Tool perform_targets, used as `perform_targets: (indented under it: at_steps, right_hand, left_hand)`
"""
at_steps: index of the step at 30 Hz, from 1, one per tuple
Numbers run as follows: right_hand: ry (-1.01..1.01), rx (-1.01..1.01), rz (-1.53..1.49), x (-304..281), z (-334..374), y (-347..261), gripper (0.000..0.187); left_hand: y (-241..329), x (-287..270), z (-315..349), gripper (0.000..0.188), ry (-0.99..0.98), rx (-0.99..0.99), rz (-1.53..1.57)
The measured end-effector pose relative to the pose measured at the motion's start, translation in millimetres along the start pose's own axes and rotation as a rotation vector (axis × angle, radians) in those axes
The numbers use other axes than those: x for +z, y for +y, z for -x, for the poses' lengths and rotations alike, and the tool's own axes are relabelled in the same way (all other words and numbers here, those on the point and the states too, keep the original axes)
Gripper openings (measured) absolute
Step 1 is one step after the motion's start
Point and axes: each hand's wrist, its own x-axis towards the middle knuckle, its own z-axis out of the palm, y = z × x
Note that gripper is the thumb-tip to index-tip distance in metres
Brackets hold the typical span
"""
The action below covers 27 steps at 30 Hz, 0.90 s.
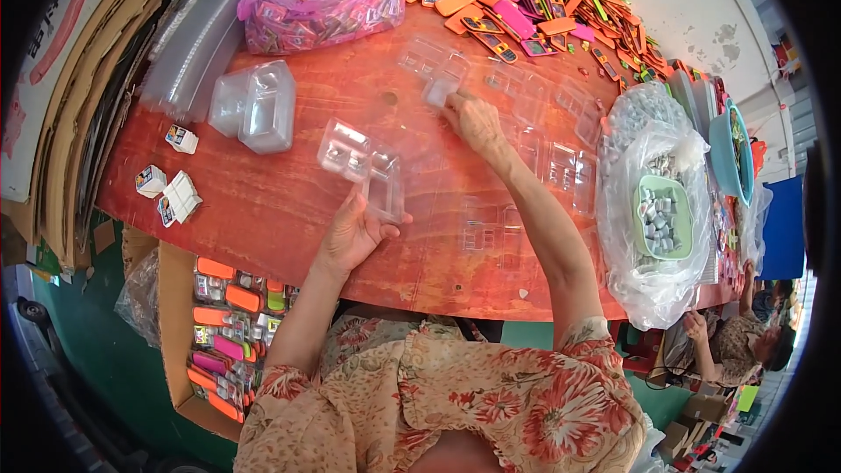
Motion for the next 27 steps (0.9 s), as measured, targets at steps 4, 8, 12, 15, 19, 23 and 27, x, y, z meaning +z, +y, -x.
perform_targets:
  at_steps: [4,8,12,15,19,23,27]
  right_hand:
    - [-0.122,0.037,-0.172,-11.5,-7.2,-3.4,0.015]
    - [-0.305,0.022,-0.339,-10.5,-6.5,-19.5,0.015]
    - [-0.283,-0.089,-0.277,-2.6,1.1,-29.0,0.013]
    - [-0.058,-0.156,0.182,-2.2,-1.9,-29.3,0.010]
    - [-0.056,-0.162,0.286,-4.1,-12.2,-10.7,0.009]
    - [-0.121,0.079,0.185,-31.0,8.5,-48.3,0.018]
    - [-0.321,-0.232,-0.657,-45.0,53.0,-100.4,0.015]
  left_hand:
    - [1.2,5.2,-8.6,0.062,-0.010,0.016,-0.026]
    - [-0.1,5.5,-18.4,0.053,0.020,0.066,-0.070]
    - [-0.3,-0.7,-25.9,0.056,0.003,0.058,-0.135]
    - [-2.6,0.7,-20.4,0.056,-0.003,0.061,-0.137]
    - [-6.9,-0.6,-16.0,0.053,-0.046,0.016,-0.003]
    - [-7.7,2.7,-10.8,0.054,-0.005,0.044,-0.009]
    - [-8.5,7.0,-9.6,0.054,0.008,0.023,-0.058]
